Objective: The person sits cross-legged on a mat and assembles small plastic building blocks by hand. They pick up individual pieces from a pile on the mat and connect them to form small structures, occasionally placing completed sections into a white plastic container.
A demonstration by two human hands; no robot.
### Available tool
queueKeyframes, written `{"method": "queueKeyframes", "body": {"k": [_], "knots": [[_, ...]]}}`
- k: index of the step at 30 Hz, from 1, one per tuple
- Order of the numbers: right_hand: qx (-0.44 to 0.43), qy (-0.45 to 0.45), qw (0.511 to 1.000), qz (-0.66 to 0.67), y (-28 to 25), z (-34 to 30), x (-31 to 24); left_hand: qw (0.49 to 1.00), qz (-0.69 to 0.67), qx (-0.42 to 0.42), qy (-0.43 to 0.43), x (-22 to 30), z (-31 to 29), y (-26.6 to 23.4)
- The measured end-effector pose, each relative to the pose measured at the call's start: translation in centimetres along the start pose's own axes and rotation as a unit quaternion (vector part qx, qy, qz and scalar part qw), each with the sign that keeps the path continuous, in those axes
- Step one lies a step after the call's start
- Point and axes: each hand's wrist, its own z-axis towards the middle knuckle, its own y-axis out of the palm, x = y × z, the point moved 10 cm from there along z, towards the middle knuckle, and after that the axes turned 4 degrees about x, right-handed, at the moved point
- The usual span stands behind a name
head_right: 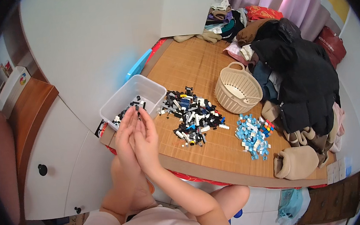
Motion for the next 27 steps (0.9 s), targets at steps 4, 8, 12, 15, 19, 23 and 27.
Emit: {"method": "queueKeyframes", "body": {"k": [4, 8, 12, 15, 19, 23, 27], "knots": [[0.004, 0.023, 1.0, 0.002, 1.8, 1.4, 1.1, 1.0, -0.016, 0.016, 0.015, 1.3, 1.7, -1.0], [0.014, 0.019, 1.0, -0.017, 2.3, 2.7, 1.8, 0.999, -0.032, 0.033, 0.018, 1.8, 3.1, -1.8], [0.027, 0.022, 0.999, 0.011, 1.9, 4.0, 2.9, 0.998, -0.034, 0.029, 0.035, 1.9, 4.3, -2.2], [0.035, 0.019, 0.999, 0.011, 1.5, 4.9, 3.6, 0.998, -0.022, 0.041, 0.043, 2.3, 4.9, -2.6], [0.062, 0.01, 0.998, 0.0, 0.8, 5.2, 3.9, 0.996, -0.008, 0.063, 0.063, 2.5, 5.2, -3.3], [0.058, 0.009, 0.998, -0.01, 0.4, 5.1, 4.2, 0.993, 0.005, 0.078, 0.086, 2.5, 5.1, -4.2], [0.053, 0.04, 0.997, 0.032, 0.3, 4.7, 4.5, 0.994, 0.01, 0.07, 0.085, 2.4, 4.7, -4.0]]}}
